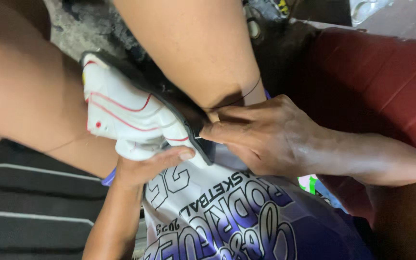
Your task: The person sits on the floor and uses a needle and thread to stitch the upper part of a white and red sneaker. They repeatedly push the needle through the shoe material and pull the thread tight to secure the seam.
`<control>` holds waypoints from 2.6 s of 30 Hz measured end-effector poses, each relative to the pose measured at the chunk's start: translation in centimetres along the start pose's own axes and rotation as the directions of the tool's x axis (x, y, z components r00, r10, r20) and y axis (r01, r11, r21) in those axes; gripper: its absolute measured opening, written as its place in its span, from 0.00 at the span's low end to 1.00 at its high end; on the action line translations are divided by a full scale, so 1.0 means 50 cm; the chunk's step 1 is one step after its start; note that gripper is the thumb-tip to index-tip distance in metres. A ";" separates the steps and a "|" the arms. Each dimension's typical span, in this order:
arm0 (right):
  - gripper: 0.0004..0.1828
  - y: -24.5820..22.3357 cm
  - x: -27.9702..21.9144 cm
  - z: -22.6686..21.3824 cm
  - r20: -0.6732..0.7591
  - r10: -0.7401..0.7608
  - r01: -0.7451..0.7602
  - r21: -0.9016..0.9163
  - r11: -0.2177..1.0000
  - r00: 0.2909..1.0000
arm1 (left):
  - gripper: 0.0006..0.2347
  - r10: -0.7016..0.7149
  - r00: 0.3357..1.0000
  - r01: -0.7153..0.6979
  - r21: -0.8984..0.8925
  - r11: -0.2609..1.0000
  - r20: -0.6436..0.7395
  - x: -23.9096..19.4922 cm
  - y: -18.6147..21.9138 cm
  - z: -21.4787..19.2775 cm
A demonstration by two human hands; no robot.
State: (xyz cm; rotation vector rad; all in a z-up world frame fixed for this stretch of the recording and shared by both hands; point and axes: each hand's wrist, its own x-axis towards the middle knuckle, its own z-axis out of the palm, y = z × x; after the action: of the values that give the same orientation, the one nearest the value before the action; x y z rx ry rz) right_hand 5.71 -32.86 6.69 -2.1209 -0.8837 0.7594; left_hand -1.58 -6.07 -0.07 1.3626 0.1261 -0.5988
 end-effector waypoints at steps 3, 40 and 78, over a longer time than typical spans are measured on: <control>0.24 0.013 -0.014 -0.014 0.045 -0.028 0.031 -0.063 0.998 0.999 | 0.13 0.115 0.993 -0.118 0.318 0.941 0.031 0.003 0.057 0.021; 0.07 -0.029 0.049 0.011 0.100 0.068 -0.064 -0.042 0.997 0.993 | 0.15 -0.158 0.973 0.079 0.402 0.912 0.168 -0.013 -0.030 0.010; 0.08 -0.119 0.164 0.005 0.215 -0.342 0.394 -0.286 0.873 0.915 | 0.07 0.179 0.936 -0.061 0.361 0.931 -0.303 -0.095 0.026 -0.117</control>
State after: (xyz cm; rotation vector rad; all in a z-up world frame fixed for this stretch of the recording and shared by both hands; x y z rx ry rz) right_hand 8.30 -23.39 9.20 -2.0868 -1.5424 0.6167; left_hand -3.50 1.11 1.74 1.7971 0.2137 -0.2872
